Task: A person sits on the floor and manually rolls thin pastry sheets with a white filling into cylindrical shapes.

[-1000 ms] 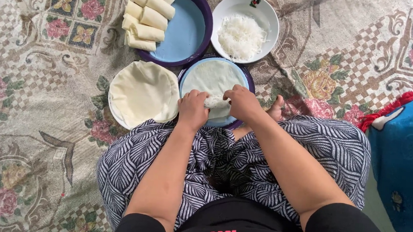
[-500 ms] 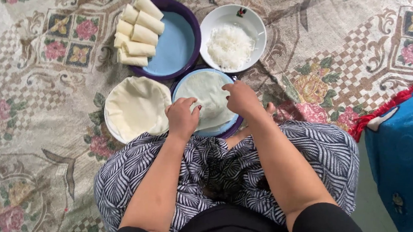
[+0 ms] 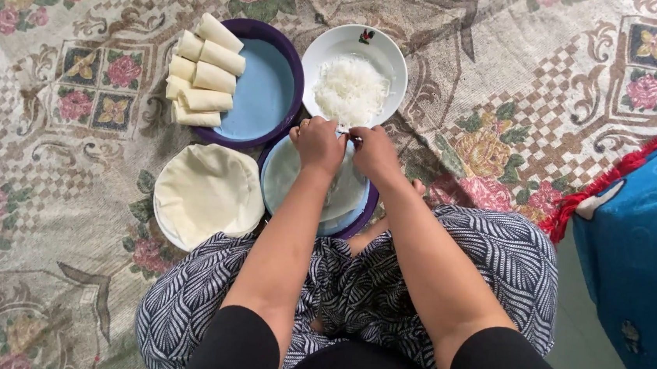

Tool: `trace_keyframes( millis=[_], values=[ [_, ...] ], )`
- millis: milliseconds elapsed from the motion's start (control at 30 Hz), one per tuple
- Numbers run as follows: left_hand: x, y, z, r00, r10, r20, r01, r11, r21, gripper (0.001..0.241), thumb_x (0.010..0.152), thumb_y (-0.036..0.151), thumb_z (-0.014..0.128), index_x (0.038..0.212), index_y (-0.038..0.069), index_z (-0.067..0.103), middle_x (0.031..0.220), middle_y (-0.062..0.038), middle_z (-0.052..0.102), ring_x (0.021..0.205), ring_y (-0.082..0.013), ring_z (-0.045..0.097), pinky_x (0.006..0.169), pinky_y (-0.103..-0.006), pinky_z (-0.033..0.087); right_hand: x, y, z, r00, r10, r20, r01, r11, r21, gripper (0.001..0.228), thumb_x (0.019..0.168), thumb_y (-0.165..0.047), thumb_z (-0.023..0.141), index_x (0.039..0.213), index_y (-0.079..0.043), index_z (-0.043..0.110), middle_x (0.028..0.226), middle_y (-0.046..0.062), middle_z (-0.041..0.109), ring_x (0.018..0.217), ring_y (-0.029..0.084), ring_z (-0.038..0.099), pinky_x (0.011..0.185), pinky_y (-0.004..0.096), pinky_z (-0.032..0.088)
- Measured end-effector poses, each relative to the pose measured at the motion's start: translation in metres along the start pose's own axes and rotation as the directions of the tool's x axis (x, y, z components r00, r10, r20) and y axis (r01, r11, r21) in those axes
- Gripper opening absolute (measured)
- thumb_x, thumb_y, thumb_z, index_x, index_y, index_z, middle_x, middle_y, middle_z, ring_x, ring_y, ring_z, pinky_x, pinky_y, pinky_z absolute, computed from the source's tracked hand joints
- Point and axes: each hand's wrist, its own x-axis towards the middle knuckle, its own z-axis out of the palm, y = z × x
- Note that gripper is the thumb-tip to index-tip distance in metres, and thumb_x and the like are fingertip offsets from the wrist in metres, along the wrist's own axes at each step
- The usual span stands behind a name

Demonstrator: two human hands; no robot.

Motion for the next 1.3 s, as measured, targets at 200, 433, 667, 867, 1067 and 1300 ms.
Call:
trace_keyframes(
  millis=[200,433,667,867,1067,1300],
  values=[
    [0.015,0.007,0.004,0.992,-0.074,0.104,0.070,0.997,0.046,0.014,0.084,0.032,0.078,0.094,0.023,0.081,0.097,-0.003,0.070,0.107,-0.0273,0.065,0.103,-0.0533,0.042,0.018,0.018,0.025,1.000,-0.023,-0.010,0.023,0.999,-0.026,0.054,0.085,-0.007,0.060,0.137,-0.019,0.066,0.112,0.025,0.060,0.104,0.049,0.066,0.087,0.059,0.059],
    [0.034,-0.011,0.022,0.991,0.011,0.136,-0.017,0.999,0.044,0.012,0.090,0.026,0.067,0.090,0.027,0.078,0.096,-0.003,0.070,0.107,-0.0281,0.067,0.105,-0.0531,0.037,0.022,0.013,0.018,0.996,0.022,-0.090,-0.011,0.992,0.127,0.061,0.083,-0.002,0.062,0.142,-0.017,0.065,0.112,0.023,0.059,0.106,0.045,0.065,0.088,0.054,0.058],
    [0.044,-0.001,-0.016,0.972,0.065,0.226,-0.034,0.990,-0.139,0.013,0.095,0.025,0.062,0.094,0.028,0.075,0.095,0.000,0.068,0.105,-0.0263,0.068,0.105,-0.0508,0.037,0.017,-0.004,0.005,0.972,-0.050,-0.228,0.116,0.951,0.285,0.059,0.087,-0.006,0.072,0.144,-0.011,0.060,0.109,0.019,0.061,0.099,0.039,0.067,0.085,0.054,0.057],
    [0.051,0.011,-0.049,0.960,0.086,0.267,0.004,0.947,-0.320,0.014,0.099,0.032,0.059,0.093,0.030,0.072,0.092,0.004,0.068,0.103,-0.0216,0.068,0.104,-0.0463,0.039,0.049,0.010,0.020,0.939,-0.070,-0.337,0.184,0.930,0.318,0.048,0.081,-0.019,0.080,0.127,-0.019,0.069,0.094,0.009,0.066,0.090,0.029,0.069,0.083,0.046,0.056],
    [0.046,0.013,-0.080,0.978,0.114,0.174,-0.029,0.901,-0.432,0.015,0.100,0.033,0.061,0.091,0.028,0.072,0.087,0.006,0.068,0.094,-0.0180,0.070,0.100,-0.0432,0.042,0.043,0.000,-0.008,0.906,-0.068,-0.418,0.237,0.898,0.370,0.022,0.086,-0.016,0.077,0.108,-0.017,0.079,0.085,0.006,0.073,0.081,0.022,0.072,0.073,0.035,0.058],
    [0.012,0.012,-0.127,0.980,0.140,-0.139,-0.197,0.717,-0.668,0.008,0.097,0.022,0.068,0.097,0.015,0.071,0.099,-0.009,0.070,0.101,-0.0336,0.070,0.093,-0.0475,0.052,0.019,-0.035,-0.049,0.814,-0.264,-0.517,0.483,0.801,0.353,0.023,0.086,0.001,0.077,0.105,-0.011,0.081,0.096,0.013,0.070,0.085,0.024,0.072,0.069,0.029,0.061]
  ],
)
